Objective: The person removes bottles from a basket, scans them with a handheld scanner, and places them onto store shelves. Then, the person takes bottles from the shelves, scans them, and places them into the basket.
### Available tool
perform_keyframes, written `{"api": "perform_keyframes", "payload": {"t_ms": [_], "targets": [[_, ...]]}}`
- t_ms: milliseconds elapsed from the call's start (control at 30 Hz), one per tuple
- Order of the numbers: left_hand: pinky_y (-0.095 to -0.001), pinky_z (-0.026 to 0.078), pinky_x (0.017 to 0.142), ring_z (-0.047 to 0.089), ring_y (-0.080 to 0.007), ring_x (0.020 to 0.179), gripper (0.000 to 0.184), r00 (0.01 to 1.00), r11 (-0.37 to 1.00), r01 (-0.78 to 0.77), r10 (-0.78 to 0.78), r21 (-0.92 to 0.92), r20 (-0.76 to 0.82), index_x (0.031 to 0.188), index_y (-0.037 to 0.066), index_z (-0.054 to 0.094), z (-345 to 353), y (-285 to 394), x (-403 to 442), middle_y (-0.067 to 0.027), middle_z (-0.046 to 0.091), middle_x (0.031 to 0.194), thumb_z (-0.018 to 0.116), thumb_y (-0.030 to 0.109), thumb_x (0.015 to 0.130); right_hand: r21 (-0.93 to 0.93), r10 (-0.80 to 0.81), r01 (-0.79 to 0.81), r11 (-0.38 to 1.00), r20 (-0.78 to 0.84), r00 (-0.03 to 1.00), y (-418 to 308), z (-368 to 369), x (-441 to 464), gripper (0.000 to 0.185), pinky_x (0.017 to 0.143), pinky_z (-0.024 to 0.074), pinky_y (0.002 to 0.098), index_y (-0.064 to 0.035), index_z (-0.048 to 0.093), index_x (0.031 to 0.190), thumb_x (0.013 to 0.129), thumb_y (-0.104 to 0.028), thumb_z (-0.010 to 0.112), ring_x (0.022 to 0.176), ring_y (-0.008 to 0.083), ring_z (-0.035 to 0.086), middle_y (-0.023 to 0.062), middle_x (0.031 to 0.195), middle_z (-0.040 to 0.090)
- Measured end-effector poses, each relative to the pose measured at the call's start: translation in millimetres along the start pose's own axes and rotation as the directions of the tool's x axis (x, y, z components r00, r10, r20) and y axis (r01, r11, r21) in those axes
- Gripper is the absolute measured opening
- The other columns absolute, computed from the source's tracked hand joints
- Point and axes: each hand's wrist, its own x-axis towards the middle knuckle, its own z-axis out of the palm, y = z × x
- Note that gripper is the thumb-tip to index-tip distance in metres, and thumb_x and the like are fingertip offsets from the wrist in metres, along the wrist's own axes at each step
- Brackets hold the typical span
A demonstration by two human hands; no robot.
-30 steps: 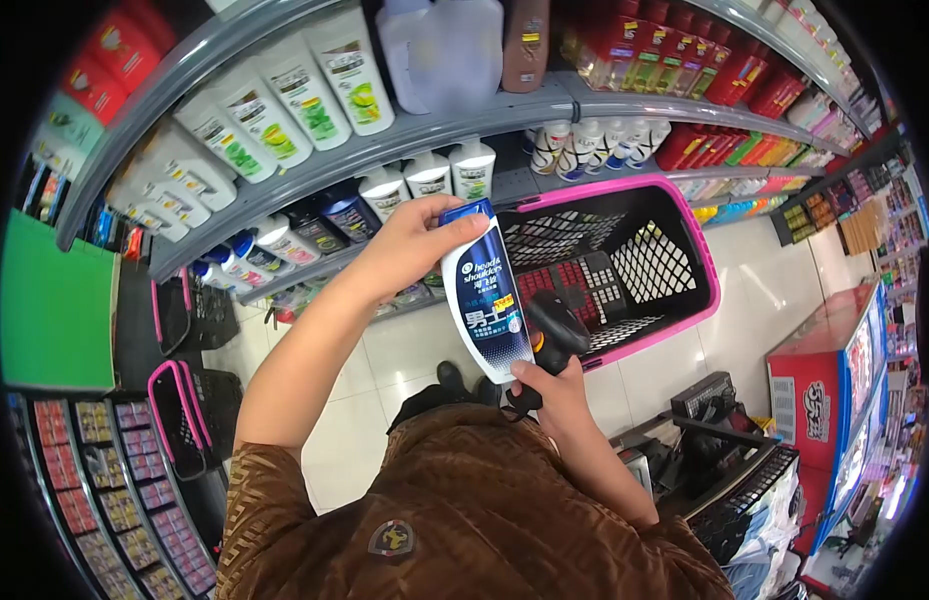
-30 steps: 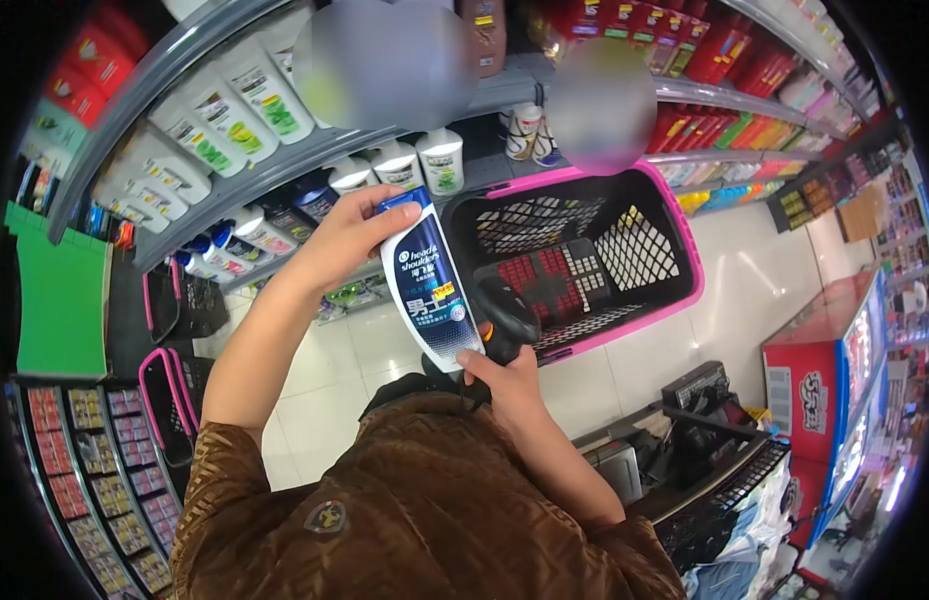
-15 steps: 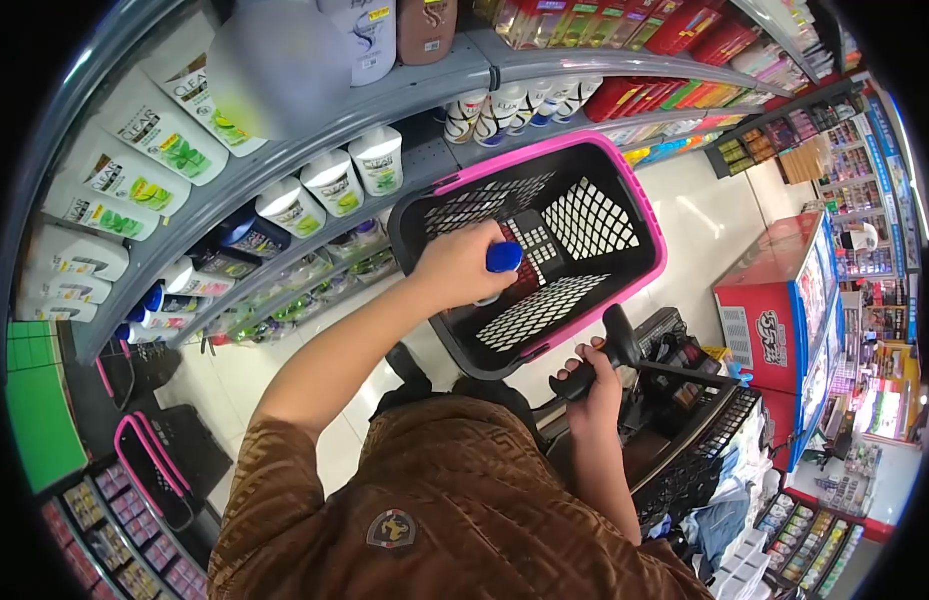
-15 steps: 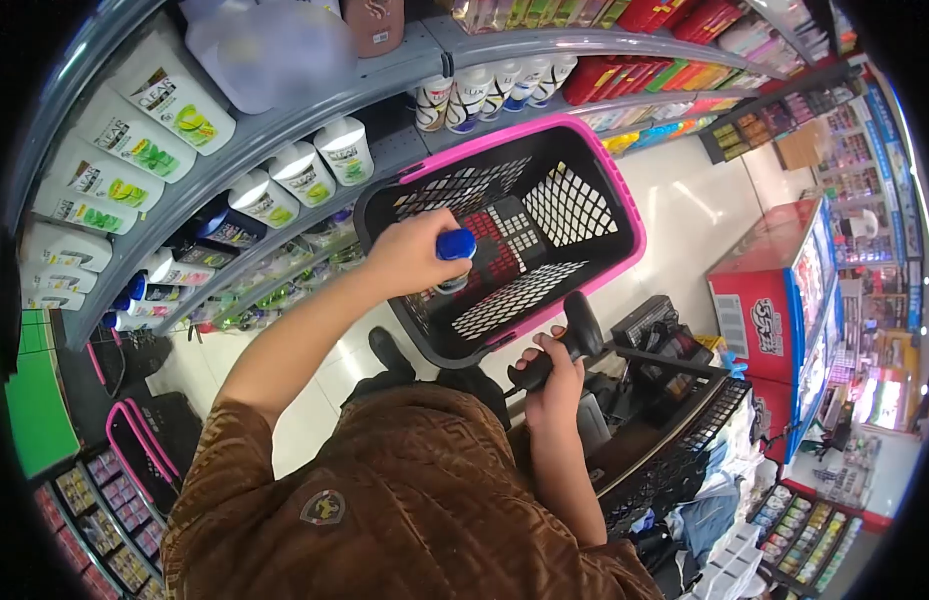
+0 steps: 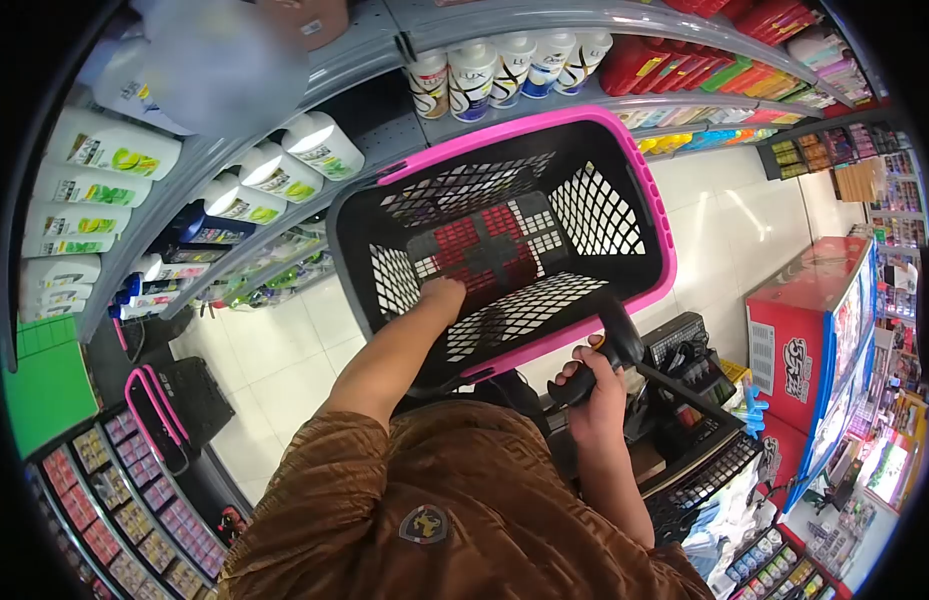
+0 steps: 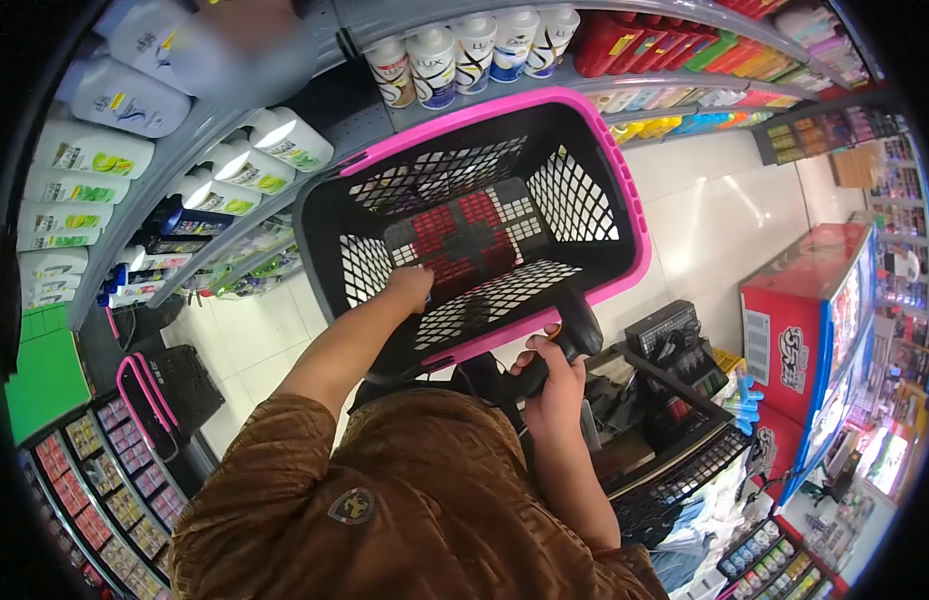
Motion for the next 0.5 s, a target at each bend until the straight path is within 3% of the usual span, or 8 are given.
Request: {"api": "perform_keyframes", "payload": {"t_ms": [67,367,433,500], "targets": [[-0.0431,0.057,0.092,0.069,-0.0328,0.111,0.059,0.996,1.0,0.007,-0.007,0.006,0.087,0.122,0.002,0.061,25.1,-8.0,12.4,-0.0176,0.072,0.117,0.085,0.016,0.07,-0.016,-0.003,0.003,1.0,0.015,1.0,-8.8,-10.6,8.9,0.024,0.066,0.0519,0.037,-0.008,0.057,0.114,0.091,-0.006,0.064,0.074,0.0186,0.062,0.0071,0.091,0.062],[-0.0423,0.057,0.095,0.069,-0.0316,0.116,0.054,0.972,0.969,0.227,-0.219,-0.101,0.078,0.129,0.002,0.059,52.2,6.8,16.7,-0.0179,0.07,0.124,0.078,0.012,0.079,-0.123,0.092,-0.084,0.989,0.062,0.994,-30.8,-16.6,22.7,0.025,0.065,0.053,0.0374,-0.0074,0.057,0.115,0.091,-0.004,0.064,0.072,0.0201,0.063,0.0081,0.089,0.063],[-0.0429,0.06,0.083,0.073,-0.028,0.109,0.043,0.971,0.971,0.235,-0.232,-0.054,0.056,0.13,0.003,0.062,61.3,4.9,20.7,-0.0134,0.074,0.118,0.068,0.009,0.088,-0.157,0.079,-0.065,0.986,0.086,0.993,-31.2,-14.6,20.7,0.025,0.065,0.0531,0.0369,-0.0073,0.057,0.115,0.091,-0.004,0.064,0.072,0.0199,0.063,0.0082,0.089,0.063],[-0.0417,0.061,0.084,0.072,-0.0283,0.112,0.045,0.955,0.953,0.293,-0.287,-0.081,0.077,0.128,0.004,0.065,59.9,3.7,24.8,-0.0135,0.073,0.122,0.074,0.011,0.085,-0.183,0.07,-0.048,0.982,0.117,0.991,-28.7,-10.2,18.4,0.025,0.065,0.0533,0.0365,-0.0073,0.057,0.116,0.091,-0.005,0.064,0.072,0.0198,0.063,0.0084,0.09,0.062]]}}
